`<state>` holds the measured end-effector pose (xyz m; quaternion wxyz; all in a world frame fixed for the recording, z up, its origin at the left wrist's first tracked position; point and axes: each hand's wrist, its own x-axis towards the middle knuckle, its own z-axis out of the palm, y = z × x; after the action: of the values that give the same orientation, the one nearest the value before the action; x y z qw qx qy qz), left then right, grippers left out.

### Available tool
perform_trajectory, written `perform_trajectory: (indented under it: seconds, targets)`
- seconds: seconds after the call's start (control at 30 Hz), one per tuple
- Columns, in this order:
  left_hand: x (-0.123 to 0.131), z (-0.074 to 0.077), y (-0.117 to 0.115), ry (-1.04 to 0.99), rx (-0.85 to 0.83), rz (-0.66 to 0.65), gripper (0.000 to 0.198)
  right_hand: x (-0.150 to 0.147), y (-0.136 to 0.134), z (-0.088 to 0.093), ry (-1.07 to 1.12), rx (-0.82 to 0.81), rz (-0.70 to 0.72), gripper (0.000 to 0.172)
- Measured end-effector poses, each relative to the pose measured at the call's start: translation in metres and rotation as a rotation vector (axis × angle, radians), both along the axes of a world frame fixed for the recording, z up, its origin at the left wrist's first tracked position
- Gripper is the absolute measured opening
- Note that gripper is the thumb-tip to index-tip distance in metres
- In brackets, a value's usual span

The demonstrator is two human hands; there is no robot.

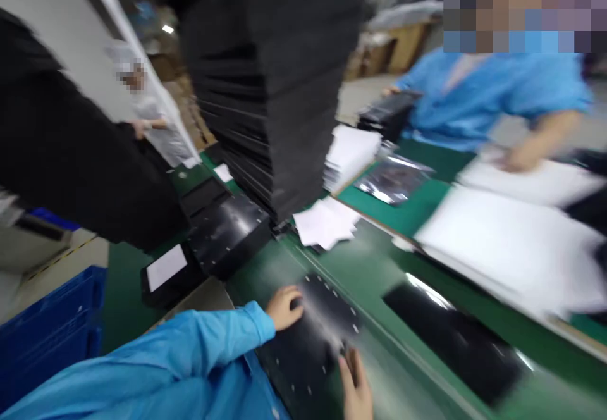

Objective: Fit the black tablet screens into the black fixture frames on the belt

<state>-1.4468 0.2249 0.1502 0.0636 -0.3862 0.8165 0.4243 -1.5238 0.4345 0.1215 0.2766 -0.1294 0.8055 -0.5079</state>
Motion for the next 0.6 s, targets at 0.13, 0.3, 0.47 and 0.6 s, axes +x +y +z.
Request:
perform_trajectory:
  seconds: [0.13,0.3,0.47,0.6]
  targets:
    - [0.005,-0.011,0.034,-0.177,-0.135,-0.509,0.086,-0.049,0.042,0.039,0.07,0.2,-0.358,0.088]
    - [0.011,-0.037,0.072,-0.307,-0.284,-0.706,0.119,-0.15,0.066,0.03,0.443,0.567,-0.183,0.084]
    - [0.013,-0.047,0.068,-0.302,-0.3,-0.695,0.12,-0.203,0.048,-0.02,0.46,0.773,0.067,0.09]
    - [0.015,-0.052,0.063,-0.304,-0.31,-0.691,0.121,-0.198,0.042,-0.037,0.4,0.824,0.122,0.081]
